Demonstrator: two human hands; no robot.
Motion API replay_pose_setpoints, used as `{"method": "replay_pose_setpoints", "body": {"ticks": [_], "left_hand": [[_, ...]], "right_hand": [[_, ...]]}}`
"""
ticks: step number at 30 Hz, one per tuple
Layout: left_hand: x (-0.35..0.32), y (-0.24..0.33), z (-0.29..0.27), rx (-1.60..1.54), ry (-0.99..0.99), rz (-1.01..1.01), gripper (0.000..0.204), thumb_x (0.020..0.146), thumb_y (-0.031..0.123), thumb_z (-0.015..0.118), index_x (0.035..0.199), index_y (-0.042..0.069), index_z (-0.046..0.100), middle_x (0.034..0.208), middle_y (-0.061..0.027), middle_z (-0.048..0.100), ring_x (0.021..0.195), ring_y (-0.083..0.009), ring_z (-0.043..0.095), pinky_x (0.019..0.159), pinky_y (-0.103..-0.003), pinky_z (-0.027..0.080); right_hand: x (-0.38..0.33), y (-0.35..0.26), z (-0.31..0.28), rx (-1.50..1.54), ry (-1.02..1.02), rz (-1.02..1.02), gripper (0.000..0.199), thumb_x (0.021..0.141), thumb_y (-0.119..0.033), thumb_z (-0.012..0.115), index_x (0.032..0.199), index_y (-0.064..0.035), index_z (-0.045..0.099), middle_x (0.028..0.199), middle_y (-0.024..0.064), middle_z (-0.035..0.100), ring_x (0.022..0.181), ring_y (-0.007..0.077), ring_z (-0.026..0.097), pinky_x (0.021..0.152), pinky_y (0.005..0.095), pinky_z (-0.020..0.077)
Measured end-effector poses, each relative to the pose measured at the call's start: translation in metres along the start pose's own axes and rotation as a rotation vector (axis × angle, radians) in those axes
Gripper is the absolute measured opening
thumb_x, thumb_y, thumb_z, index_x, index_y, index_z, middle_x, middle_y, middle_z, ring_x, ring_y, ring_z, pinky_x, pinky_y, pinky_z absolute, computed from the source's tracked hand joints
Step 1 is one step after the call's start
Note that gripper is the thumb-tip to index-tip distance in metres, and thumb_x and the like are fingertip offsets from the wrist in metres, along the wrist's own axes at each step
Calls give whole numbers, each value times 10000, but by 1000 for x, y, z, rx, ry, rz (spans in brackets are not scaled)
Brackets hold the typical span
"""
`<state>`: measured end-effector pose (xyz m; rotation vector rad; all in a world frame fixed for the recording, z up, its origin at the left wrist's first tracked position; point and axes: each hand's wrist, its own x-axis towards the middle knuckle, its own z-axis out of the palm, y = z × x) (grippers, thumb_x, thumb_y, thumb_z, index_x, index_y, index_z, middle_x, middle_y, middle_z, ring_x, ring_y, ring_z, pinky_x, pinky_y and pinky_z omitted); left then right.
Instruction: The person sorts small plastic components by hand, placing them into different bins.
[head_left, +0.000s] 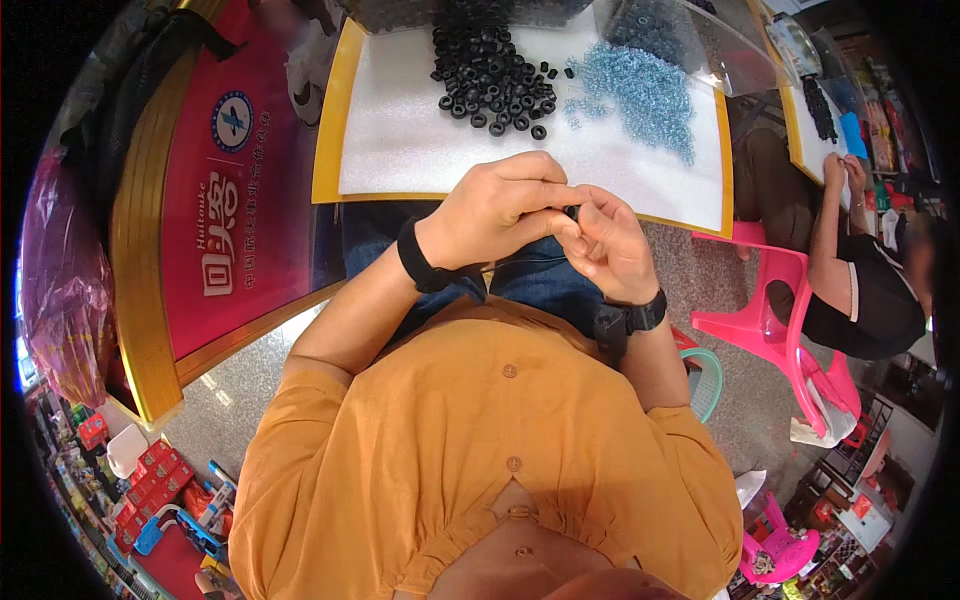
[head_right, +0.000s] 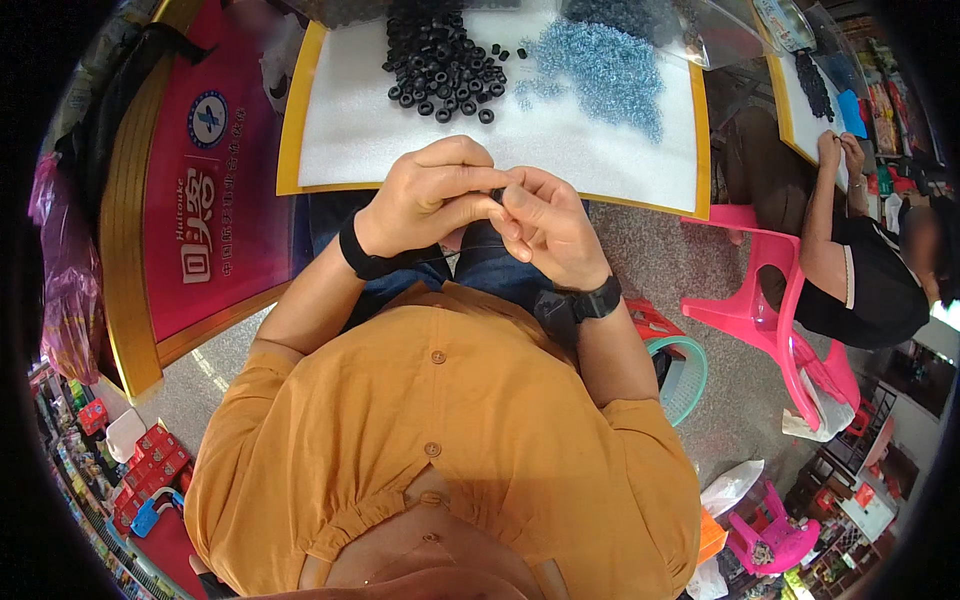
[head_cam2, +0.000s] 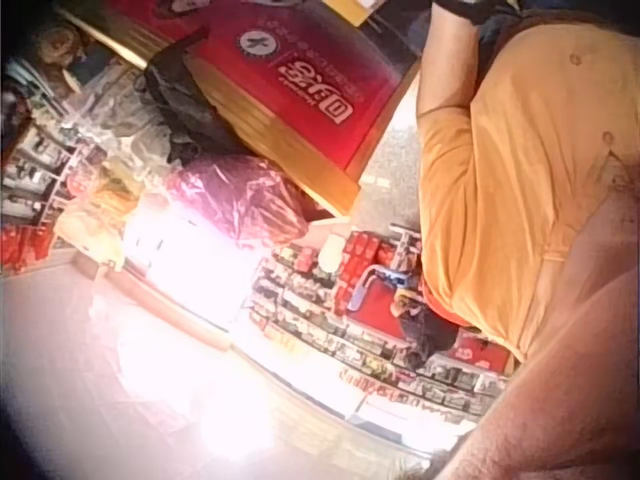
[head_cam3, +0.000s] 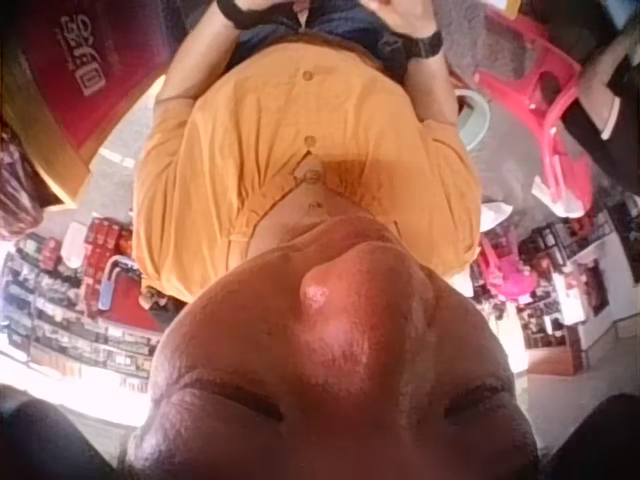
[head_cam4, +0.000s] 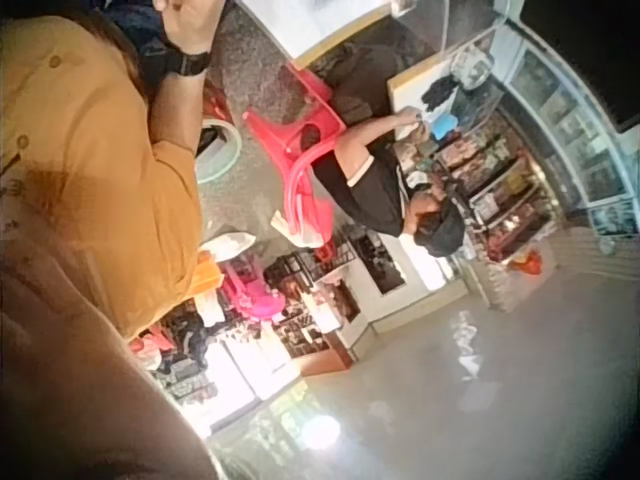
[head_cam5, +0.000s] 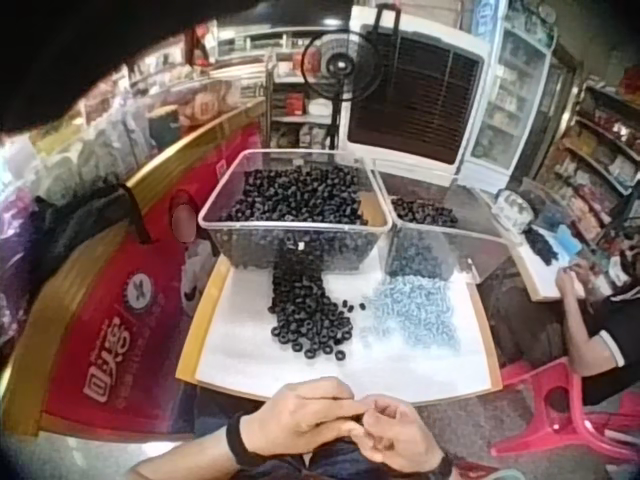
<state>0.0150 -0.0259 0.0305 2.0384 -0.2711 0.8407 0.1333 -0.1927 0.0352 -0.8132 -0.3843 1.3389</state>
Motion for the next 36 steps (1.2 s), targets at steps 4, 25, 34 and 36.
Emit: {"method": "replay_pose_setpoints", "body": {"ticks": [4,25,34,36], "left_hand": [[3,5,4,-15,40,-69,361,777,145,805,1127,104,726,868,-56,622,756,-238,626,650,-322,522],[-21,-33,13,109,67,-271,183,920,173,701,1044,46,748,840,-98,655,761,-237,634,678,-320,510],[-22,-35,13,98,47,-243,152,917,191,704,988,65,748,832,-83,656,732,-249,643,647,-332,512],[-23,-36,11,95,40,-217,145,915,163,706,997,51,748,823,-86,651,728,-234,636,640,-322,507]], "right_hand": [[-2,0,-2,17,-5,-17,251,1009,-225,620,1081,14,603,770,33,582,593,69,494,469,199,394],[126,-169,-60,-1898,433,-1405,155,860,-207,726,980,-109,728,899,79,717,954,310,640,880,401,454],[113,-57,-27,-1806,1,-739,83,775,-169,732,844,-127,749,853,46,678,900,273,611,856,408,474],[103,-53,-21,-1844,-13,-727,85,770,-171,733,844,-133,752,879,38,681,923,267,607,859,407,472]]}}
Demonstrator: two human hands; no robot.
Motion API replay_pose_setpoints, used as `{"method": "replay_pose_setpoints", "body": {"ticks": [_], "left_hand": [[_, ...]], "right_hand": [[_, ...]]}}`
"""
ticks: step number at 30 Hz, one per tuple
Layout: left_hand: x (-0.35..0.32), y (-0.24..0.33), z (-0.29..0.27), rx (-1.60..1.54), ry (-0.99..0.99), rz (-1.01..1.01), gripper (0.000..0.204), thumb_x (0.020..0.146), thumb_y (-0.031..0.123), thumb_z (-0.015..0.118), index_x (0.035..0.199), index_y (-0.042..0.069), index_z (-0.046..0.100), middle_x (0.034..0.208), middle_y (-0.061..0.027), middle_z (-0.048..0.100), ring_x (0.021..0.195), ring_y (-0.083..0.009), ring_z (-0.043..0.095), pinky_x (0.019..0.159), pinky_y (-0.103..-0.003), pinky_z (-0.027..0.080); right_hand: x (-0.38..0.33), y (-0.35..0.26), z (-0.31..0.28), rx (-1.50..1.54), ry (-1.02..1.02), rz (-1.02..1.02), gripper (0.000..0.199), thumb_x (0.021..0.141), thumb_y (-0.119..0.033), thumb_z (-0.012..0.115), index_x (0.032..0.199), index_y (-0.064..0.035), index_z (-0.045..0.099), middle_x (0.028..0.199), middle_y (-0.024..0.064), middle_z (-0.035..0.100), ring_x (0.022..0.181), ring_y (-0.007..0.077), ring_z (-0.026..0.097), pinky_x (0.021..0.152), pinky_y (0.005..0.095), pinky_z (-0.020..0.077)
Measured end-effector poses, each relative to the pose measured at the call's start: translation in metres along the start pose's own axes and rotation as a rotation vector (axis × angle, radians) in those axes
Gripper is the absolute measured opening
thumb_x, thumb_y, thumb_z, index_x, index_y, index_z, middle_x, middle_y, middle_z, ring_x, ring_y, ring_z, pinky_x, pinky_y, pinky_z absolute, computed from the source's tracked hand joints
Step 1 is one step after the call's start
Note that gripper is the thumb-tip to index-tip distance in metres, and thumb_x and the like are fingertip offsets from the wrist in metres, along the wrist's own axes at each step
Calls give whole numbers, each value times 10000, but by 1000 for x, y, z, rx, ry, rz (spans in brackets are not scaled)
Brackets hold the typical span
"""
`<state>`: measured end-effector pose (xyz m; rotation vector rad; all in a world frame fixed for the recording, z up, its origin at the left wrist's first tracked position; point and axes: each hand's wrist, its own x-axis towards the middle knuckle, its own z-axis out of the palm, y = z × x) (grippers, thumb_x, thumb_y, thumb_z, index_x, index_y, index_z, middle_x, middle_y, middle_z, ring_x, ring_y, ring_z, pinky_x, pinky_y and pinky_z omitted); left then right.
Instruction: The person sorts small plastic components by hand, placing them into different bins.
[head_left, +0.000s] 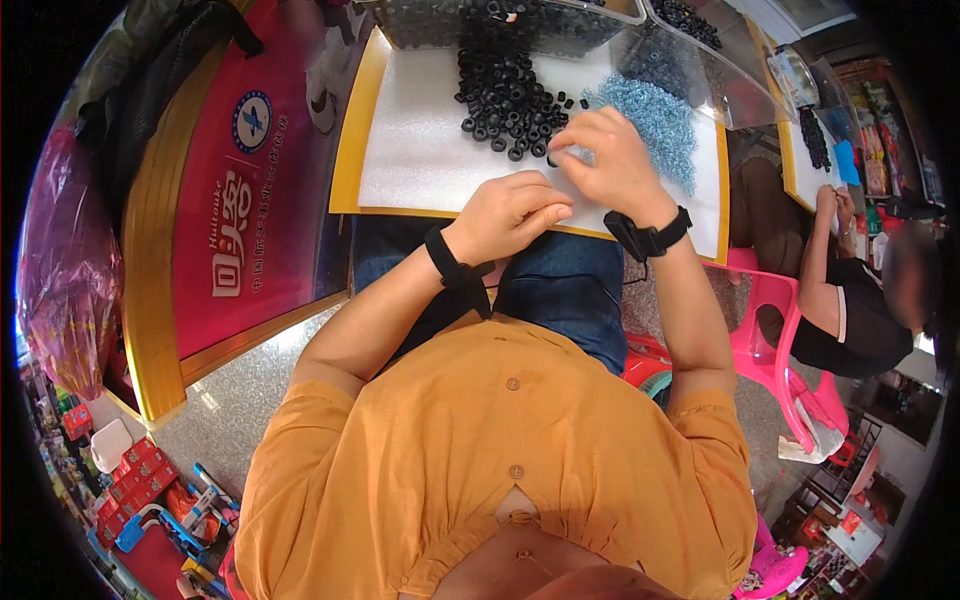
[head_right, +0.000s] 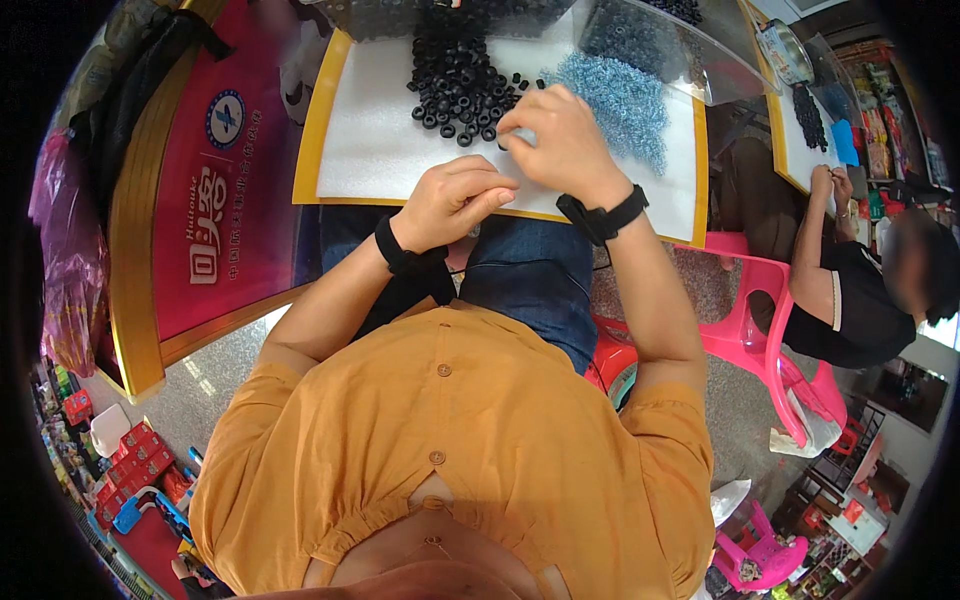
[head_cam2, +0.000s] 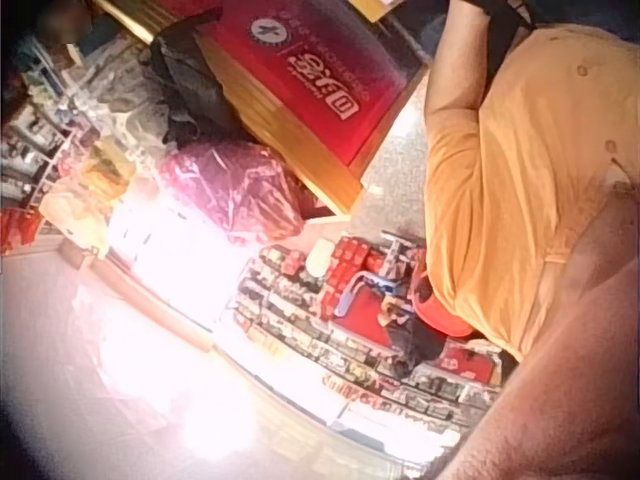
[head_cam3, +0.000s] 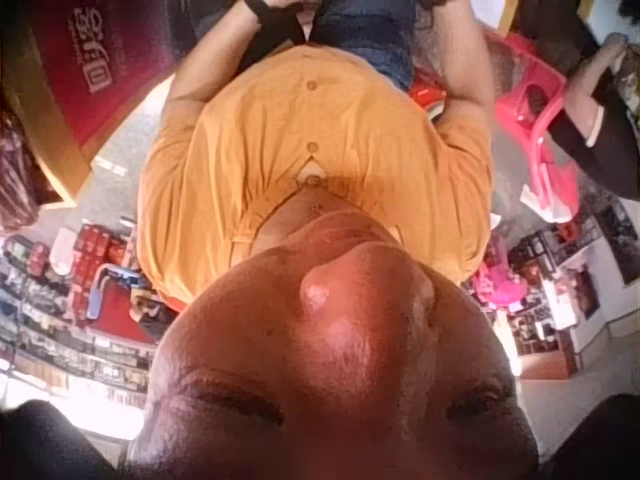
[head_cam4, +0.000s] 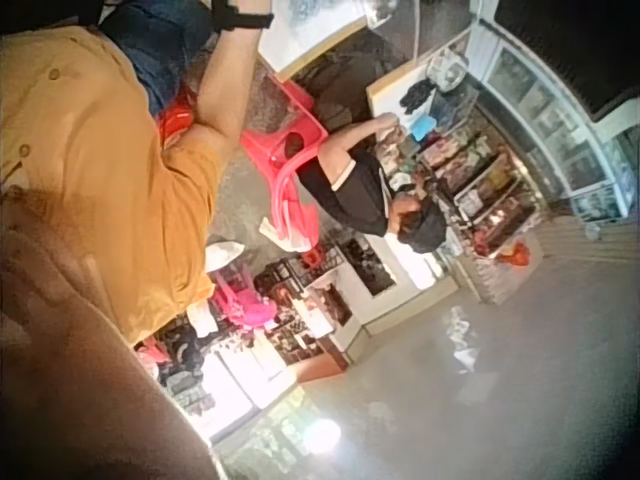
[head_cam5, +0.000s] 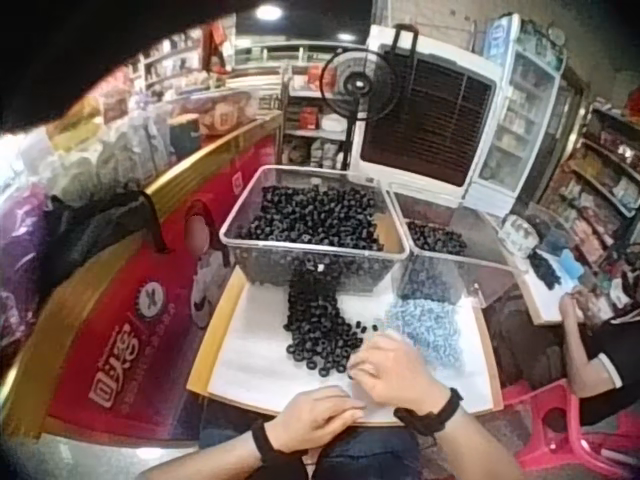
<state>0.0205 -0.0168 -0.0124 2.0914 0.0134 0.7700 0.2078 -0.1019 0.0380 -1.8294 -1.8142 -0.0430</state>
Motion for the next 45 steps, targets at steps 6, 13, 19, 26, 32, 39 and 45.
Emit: {"method": "replay_pose_setpoints", "body": {"ticks": [6,13,19,26,32,39,45], "left_hand": [[0,1,1,-36,61,18,135,908,148,713,995,53,752,837,-89,655,704,-222,625,632,-320,499],[7,9,-5,-447,221,-463,361,866,190,793,1178,42,686,831,-13,671,682,-58,580,596,-241,493],[12,17,-12,-1018,-144,-836,290,882,164,784,1082,-35,713,784,-27,660,595,-67,556,505,-216,452],[14,21,-11,-1096,-148,-866,271,921,134,732,1136,-28,702,835,-41,690,603,-57,553,518,-204,466],[14,17,-17,-1038,-129,-830,271,935,129,715,1165,-13,695,862,-28,695,627,-56,577,549,-202,491],[20,7,-10,-782,-17,-717,259,924,142,736,1136,-4,704,832,-20,677,683,-76,624,600,-218,526],[19,3,-9,-761,-19,-669,263,923,125,734,1150,-3,703,830,-6,666,687,-70,625,618,-216,535]], "right_hand": [[-15,-11,5,-130,-74,36,157,758,-190,753,906,-137,750,936,36,683,980,264,599,868,405,469],[-47,-35,1,264,135,166,237,761,-182,810,932,-60,703,945,76,671,940,275,610,828,384,475],[-77,-44,11,398,276,196,252,732,-77,819,949,-59,693,941,75,674,902,268,634,799,366,504],[-82,-43,14,455,320,221,247,758,-60,819,982,-67,715,915,60,673,819,194,638,689,304,509],[-76,-43,9,479,308,284,278,808,-104,791,1060,-51,686,901,74,666,778,199,628,685,306,509],[-43,-14,11,-75,123,611,249,879,-247,714,1017,-41,684,934,133,669,859,321,662,737,428,528],[-44,-5,18,-16,176,607,209,873,-215,701,958,-26,675,945,146,678,841,324,669,732,431,534]]}}
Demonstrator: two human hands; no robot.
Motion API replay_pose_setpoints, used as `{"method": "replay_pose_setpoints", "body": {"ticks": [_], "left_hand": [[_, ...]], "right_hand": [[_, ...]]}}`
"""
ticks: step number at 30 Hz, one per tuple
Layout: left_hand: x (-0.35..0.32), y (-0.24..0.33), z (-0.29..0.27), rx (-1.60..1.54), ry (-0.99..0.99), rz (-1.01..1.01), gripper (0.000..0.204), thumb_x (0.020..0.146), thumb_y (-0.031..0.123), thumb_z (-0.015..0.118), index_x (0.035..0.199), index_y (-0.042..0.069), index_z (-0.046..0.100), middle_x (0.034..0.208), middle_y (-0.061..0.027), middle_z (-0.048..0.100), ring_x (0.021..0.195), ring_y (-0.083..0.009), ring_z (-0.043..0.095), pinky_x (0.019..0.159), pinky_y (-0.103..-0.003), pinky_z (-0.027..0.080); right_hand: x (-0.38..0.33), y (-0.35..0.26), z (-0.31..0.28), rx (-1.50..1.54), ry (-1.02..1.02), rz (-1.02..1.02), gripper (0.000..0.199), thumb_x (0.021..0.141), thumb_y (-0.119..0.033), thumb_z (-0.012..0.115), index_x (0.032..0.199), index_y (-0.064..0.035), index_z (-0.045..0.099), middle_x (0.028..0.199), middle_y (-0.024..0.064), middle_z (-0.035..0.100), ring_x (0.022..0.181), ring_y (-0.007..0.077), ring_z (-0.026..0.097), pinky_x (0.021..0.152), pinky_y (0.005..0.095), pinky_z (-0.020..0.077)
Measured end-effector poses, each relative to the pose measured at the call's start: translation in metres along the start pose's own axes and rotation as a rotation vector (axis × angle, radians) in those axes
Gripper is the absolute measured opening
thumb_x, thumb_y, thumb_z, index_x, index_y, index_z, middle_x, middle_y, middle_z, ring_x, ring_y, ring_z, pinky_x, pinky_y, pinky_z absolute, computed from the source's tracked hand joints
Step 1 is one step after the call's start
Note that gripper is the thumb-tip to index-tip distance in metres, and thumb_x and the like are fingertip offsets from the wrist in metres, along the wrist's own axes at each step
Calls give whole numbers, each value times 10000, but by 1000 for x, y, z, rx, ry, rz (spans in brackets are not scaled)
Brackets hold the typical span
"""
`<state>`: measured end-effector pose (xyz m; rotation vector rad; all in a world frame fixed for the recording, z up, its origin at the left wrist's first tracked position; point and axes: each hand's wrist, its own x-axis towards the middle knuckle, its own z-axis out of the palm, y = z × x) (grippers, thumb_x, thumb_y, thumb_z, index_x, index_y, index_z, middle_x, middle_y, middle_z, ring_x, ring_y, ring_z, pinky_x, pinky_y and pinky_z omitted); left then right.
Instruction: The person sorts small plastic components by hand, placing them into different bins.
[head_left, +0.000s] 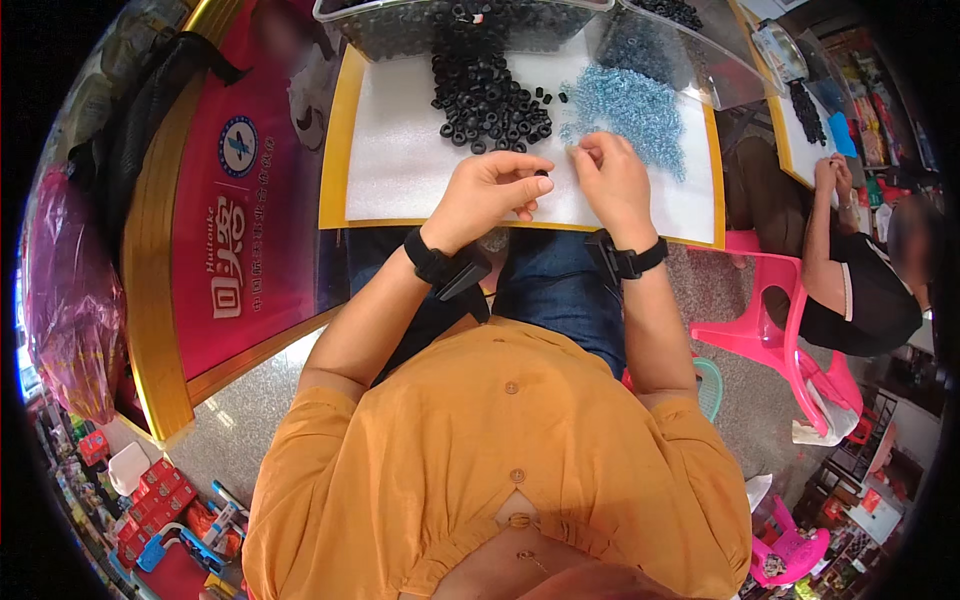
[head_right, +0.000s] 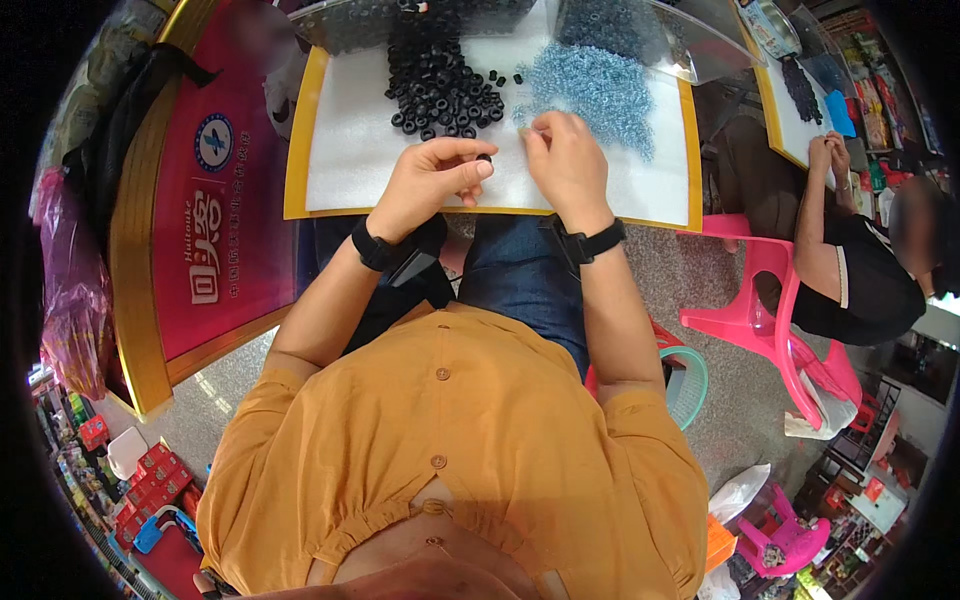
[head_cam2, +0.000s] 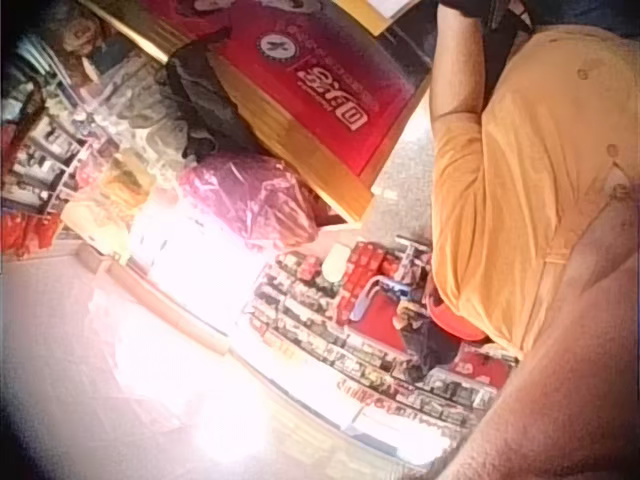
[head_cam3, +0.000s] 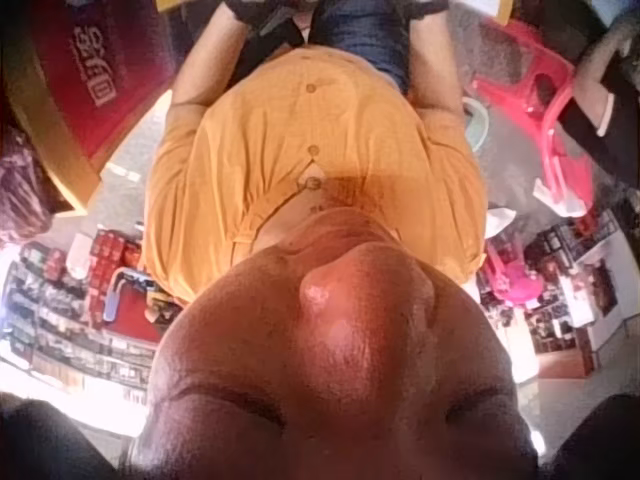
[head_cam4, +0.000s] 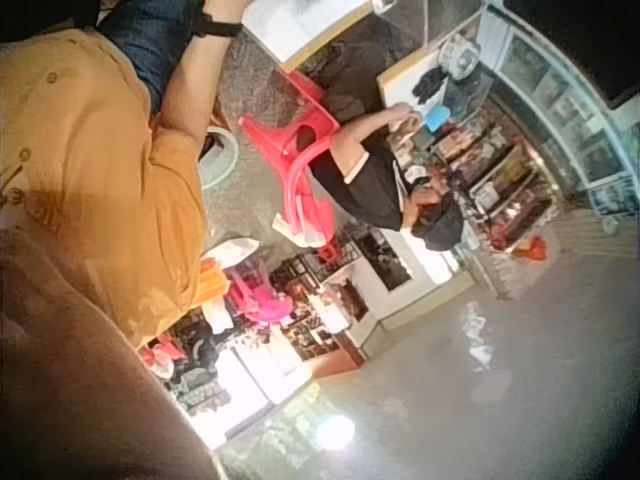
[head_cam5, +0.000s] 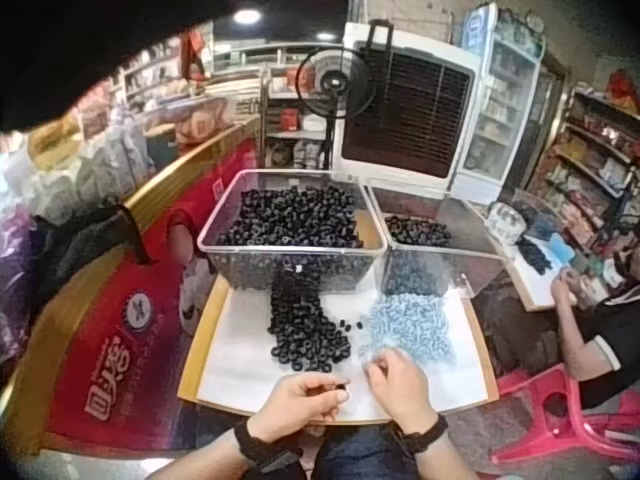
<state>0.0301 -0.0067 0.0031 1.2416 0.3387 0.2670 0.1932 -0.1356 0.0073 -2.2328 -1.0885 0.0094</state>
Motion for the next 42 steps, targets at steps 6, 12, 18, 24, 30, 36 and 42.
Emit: {"method": "replay_pose_setpoints", "body": {"ticks": [6,12,18,24,30,36,42], "left_hand": [[-2,0,4,100,-7,-11,268,908,120,750,1145,1,712,822,-7,668,671,-60,615,612,-215,528],[-6,1,6,249,15,44,270,889,143,772,1114,-1,731,792,-17,668,648,-57,609,587,-211,513],[-7,-1,2,200,-40,50,265,892,149,770,1101,-11,732,764,-15,663,639,-63,605,572,-209,497],[-5,-2,0,80,-51,9,264,900,156,763,1100,-14,729,759,-27,671,642,-71,615,570,-215,510],[-2,-2,-8,-1,-105,-24,282,915,165,752,1138,-3,715,826,-12,682,697,-62,622,610,-209,537],[-3,-3,-7,13,-81,-35,283,924,149,738,1166,6,706,840,1,675,707,-55,618,629,-214,553],[-4,0,-3,61,-87,-50,264,937,124,717,1177,15,703,821,22,652,703,-43,608,647,-204,525]], "right_hand": [[-13,11,-7,567,-47,182,210,890,-160,736,1030,-10,692,836,33,687,704,120,624,658,275,507],[-34,-19,-21,830,-209,187,144,928,-102,715,1036,-6,712,852,-26,655,748,53,578,666,207,474],[-35,-18,-9,635,-81,-166,128,885,-39,724,1013,-40,737,931,44,669,764,112,612,653,234,481],[-40,-24,-21,462,-116,-330,204,877,-9,706,1070,-70,738,954,74,665,733,156,622,615,256,492],[-39,-23,-17,447,-94,-363,255,862,1,706,1104,-78,730,968,74,662,704,170,618,594,270,489],[-1,-19,-29,369,-105,-295,144,890,-68,685,1022,-68,742,889,89,672,732,219,641,621,309,499],[72,4,-5,5,-43,-334,163,911,-172,627,971,-94,756,947,122,695,861,328,673,752,418,539]]}}
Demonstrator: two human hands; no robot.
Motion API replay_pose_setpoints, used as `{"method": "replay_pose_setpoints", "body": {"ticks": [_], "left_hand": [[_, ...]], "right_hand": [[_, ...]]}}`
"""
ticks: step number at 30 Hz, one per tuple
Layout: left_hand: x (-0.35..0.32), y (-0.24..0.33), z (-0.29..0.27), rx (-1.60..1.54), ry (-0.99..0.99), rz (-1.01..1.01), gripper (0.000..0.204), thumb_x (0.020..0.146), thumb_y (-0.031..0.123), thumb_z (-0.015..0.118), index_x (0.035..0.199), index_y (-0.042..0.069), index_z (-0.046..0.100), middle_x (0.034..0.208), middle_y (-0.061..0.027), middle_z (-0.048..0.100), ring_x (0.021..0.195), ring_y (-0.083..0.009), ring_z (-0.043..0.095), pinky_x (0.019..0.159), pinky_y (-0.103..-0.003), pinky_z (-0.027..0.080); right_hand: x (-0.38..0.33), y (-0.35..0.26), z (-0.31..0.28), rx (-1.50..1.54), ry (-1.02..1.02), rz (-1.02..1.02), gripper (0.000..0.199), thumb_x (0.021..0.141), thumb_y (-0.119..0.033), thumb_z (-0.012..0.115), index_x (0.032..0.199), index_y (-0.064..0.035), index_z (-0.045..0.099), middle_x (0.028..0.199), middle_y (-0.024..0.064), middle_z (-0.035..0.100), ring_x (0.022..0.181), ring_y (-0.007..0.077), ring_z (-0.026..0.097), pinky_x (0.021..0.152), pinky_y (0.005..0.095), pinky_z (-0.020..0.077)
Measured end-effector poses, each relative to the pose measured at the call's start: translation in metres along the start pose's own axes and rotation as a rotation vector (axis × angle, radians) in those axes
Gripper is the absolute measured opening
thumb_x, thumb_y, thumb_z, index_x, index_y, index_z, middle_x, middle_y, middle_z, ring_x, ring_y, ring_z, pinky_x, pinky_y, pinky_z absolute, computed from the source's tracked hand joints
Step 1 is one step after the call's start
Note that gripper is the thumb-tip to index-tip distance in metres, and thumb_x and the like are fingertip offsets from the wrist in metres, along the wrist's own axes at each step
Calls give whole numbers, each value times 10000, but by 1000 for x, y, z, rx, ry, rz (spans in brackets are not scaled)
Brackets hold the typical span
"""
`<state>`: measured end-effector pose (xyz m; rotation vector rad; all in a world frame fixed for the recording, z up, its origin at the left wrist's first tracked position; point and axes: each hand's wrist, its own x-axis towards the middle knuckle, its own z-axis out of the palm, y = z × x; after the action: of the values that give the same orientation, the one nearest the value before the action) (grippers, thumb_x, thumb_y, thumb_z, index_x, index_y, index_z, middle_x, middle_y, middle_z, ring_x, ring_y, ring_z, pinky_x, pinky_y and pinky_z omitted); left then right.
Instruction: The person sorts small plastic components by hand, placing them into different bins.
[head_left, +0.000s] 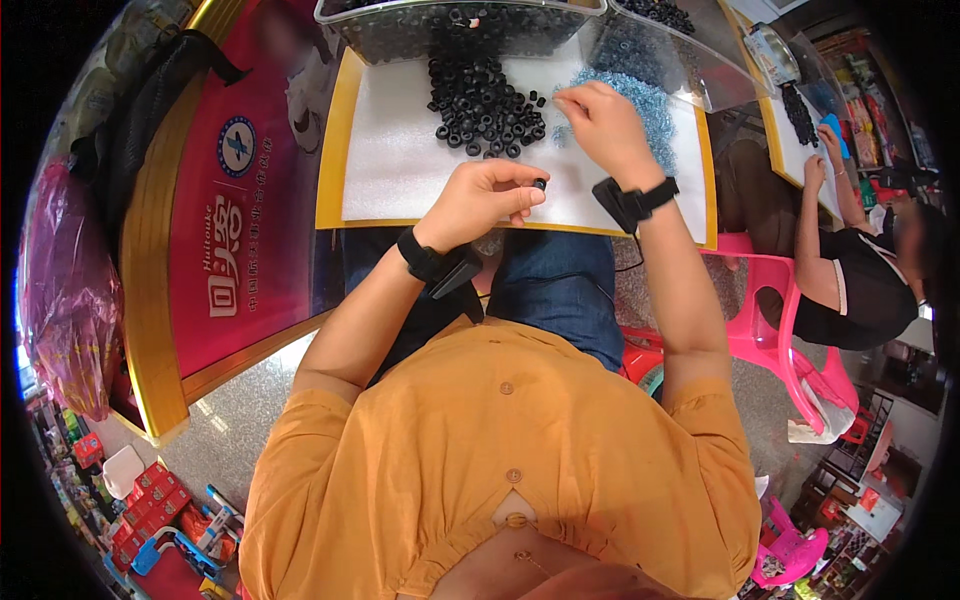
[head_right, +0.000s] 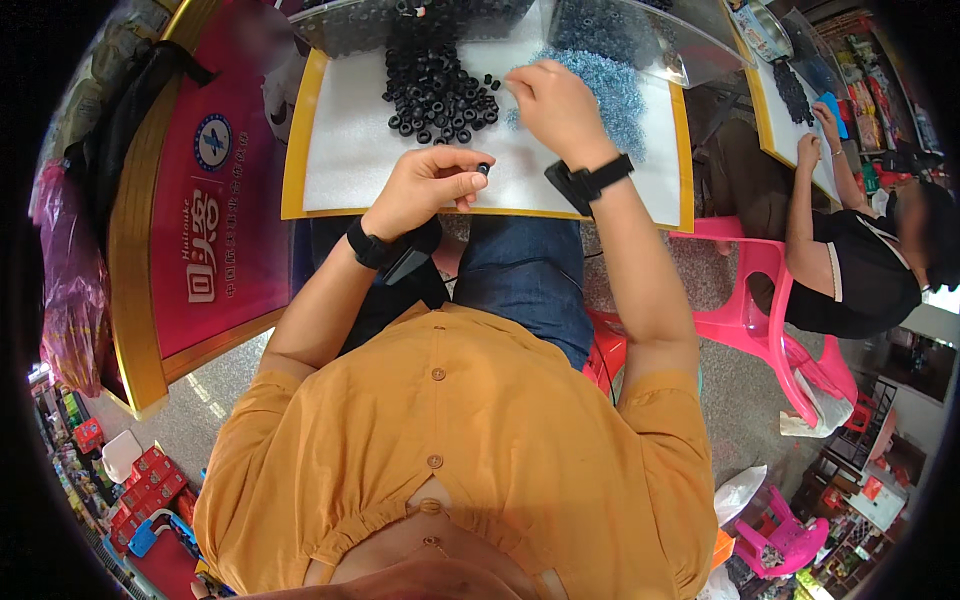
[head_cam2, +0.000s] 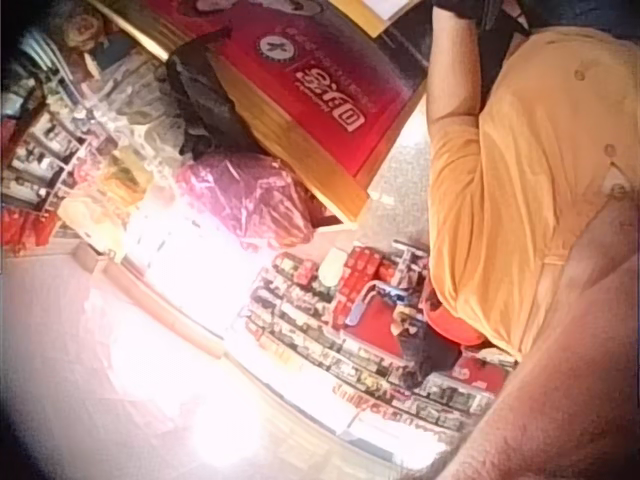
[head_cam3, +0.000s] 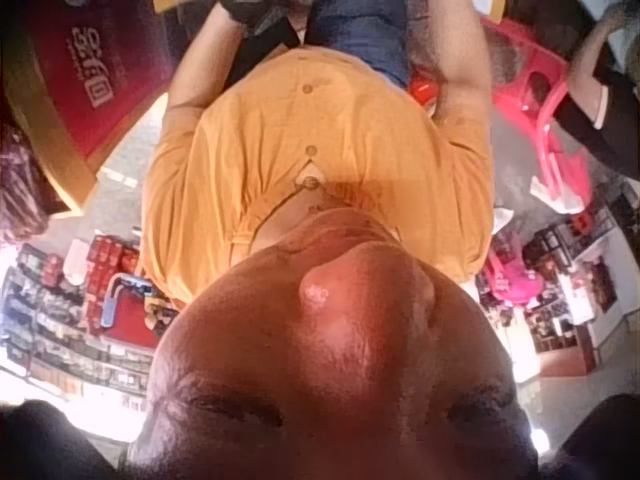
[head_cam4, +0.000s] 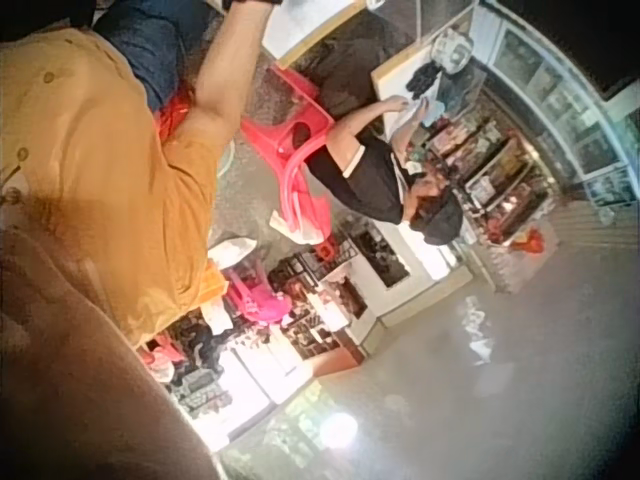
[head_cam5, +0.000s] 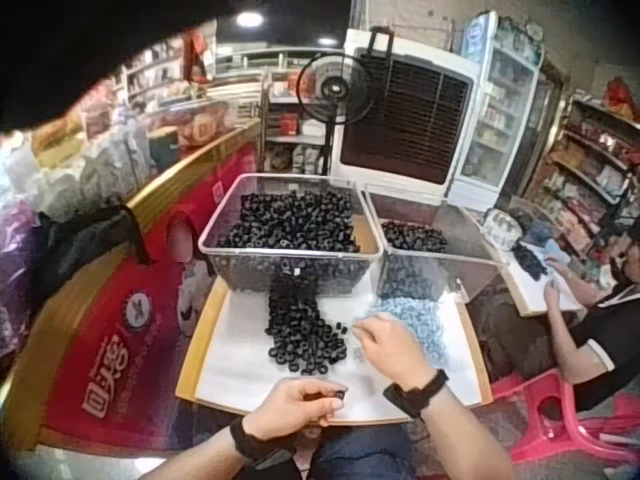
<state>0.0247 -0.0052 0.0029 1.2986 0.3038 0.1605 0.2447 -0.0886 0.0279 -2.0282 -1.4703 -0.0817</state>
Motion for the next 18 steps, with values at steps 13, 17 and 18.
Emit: {"method": "replay_pose_setpoints", "body": {"ticks": [13,17,18], "left_hand": [[0,0,1,17,3,13,288,922,129,735,1191,31,702,824,23,656,687,-39,604,632,-192,521],[-3,-2,1,18,35,36,284,919,125,737,1187,38,706,831,24,654,687,-39,607,629,-191,519],[-4,-1,3,34,53,43,279,914,121,740,1180,42,711,849,18,654,689,-41,609,626,-193,520]], "right_hand": [[42,-14,24,-300,-226,-17,203,859,-202,644,991,-117,773,1011,149,715,981,344,674,847,457,550],[31,-9,19,-184,-101,-68,201,881,-176,655,1019,-77,762,978,145,716,948,295,693,816,390,544],[23,-11,14,-182,-105,-74,201,881,-176,655,1019,-77,762,978,145,716,948,295,693,816,390,544]]}}
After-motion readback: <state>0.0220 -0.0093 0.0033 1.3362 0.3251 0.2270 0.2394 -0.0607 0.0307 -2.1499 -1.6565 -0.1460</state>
